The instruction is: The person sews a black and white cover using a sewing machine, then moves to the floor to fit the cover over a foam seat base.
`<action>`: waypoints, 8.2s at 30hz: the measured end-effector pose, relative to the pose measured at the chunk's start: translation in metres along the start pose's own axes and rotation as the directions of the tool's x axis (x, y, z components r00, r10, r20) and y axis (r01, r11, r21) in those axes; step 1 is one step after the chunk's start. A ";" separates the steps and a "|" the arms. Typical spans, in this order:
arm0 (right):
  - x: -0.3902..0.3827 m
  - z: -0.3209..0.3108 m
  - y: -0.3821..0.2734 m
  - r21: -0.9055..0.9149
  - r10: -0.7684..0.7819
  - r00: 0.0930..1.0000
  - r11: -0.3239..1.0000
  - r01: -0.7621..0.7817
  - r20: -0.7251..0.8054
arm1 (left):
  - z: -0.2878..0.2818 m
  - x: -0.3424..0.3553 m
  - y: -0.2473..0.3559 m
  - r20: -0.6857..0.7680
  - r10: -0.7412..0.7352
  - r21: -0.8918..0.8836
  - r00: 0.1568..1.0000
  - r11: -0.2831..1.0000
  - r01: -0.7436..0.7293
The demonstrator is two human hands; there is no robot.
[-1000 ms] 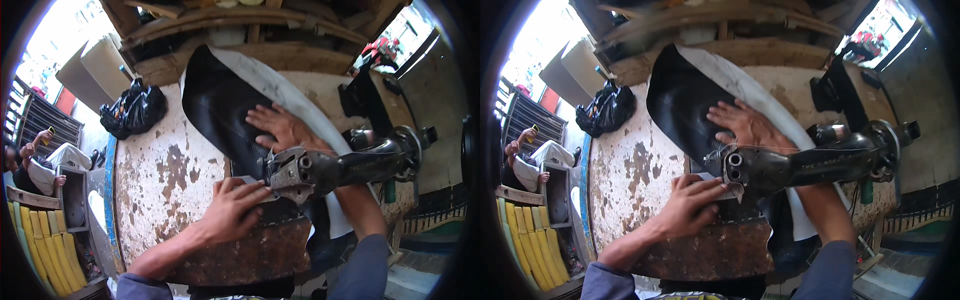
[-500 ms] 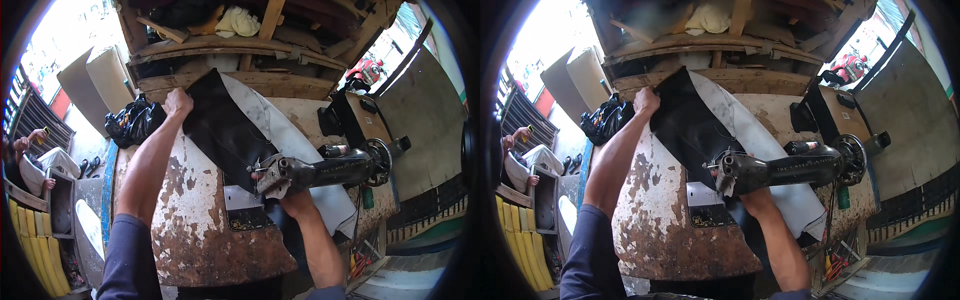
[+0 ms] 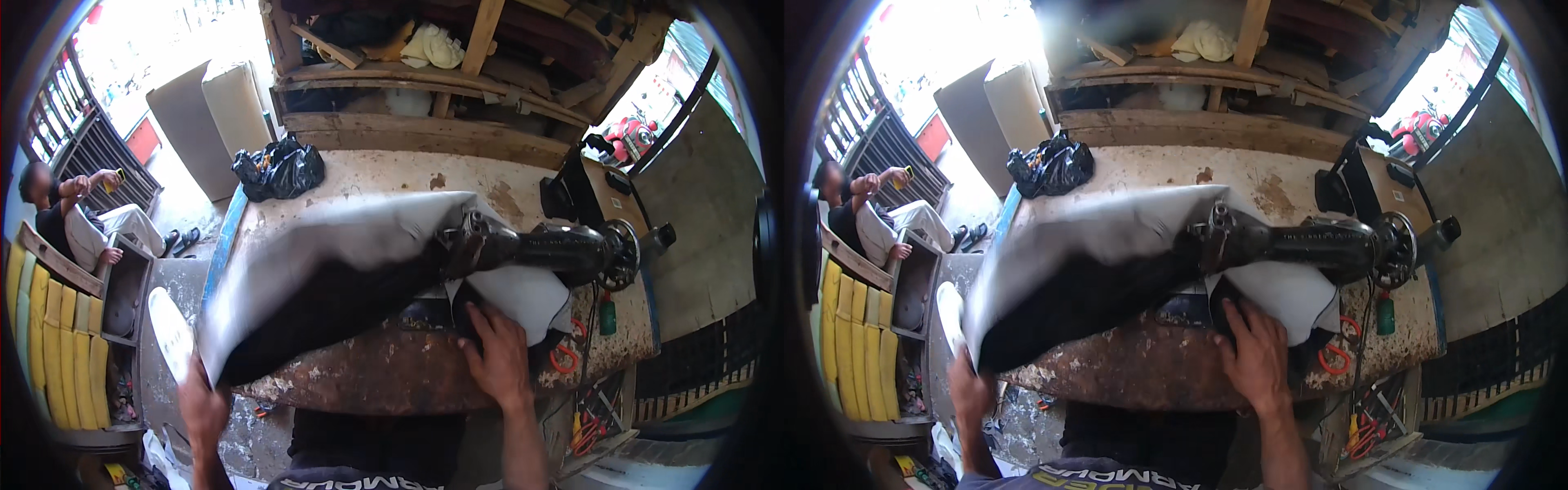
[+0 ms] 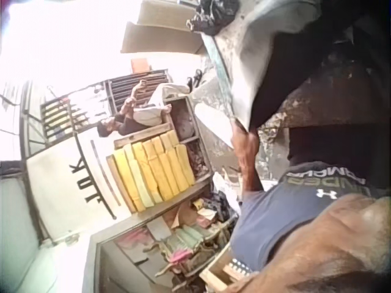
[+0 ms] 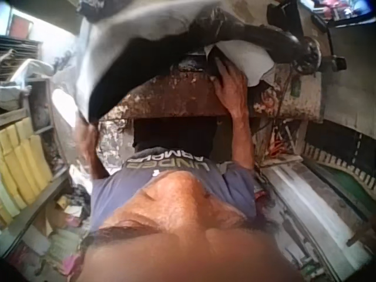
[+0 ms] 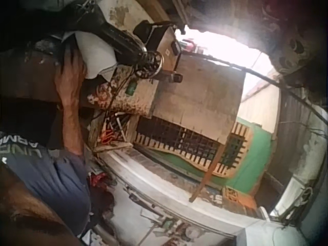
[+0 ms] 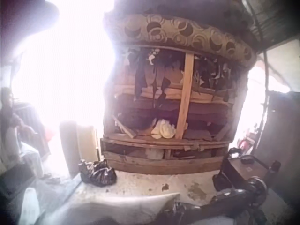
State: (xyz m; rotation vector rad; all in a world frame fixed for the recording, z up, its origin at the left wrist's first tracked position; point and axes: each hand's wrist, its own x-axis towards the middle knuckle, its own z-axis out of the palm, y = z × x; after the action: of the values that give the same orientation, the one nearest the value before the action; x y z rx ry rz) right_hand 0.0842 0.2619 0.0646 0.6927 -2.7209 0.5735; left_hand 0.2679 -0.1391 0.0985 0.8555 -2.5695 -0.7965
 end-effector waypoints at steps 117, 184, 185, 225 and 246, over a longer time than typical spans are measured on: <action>-0.127 0.138 -0.266 0.491 0.133 0.477 -0.100 -0.866 0.869 | 0.009 -0.080 -0.171 0.093 -0.458 -0.535 0.884 0.726 0.433; -0.176 0.053 -0.093 0.824 0.450 0.713 -0.461 -0.330 0.538 | 0.062 -0.013 -0.039 -0.051 0.291 0.138 0.955 0.950 -0.282; -0.175 0.056 -0.102 0.806 0.408 0.722 -0.472 -0.358 0.559 | 0.070 0.000 -0.063 -0.057 0.293 0.181 0.954 0.943 -0.279; -0.203 0.069 -0.062 0.615 0.728 0.685 0.529 -0.584 0.024 | 0.073 -0.030 -0.104 -0.554 0.214 0.312 0.805 0.949 -0.037; -0.538 0.111 -0.294 0.047 0.975 0.040 0.031 -0.998 0.218 | 0.127 0.012 0.007 0.447 0.398 0.317 0.801 0.767 -0.558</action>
State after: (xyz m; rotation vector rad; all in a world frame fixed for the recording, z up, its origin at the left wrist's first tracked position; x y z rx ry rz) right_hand 0.6705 0.1895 -0.1338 -1.5408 -2.8193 1.0528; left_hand 0.1978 -0.0904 0.0030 0.0902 -3.1512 -0.2215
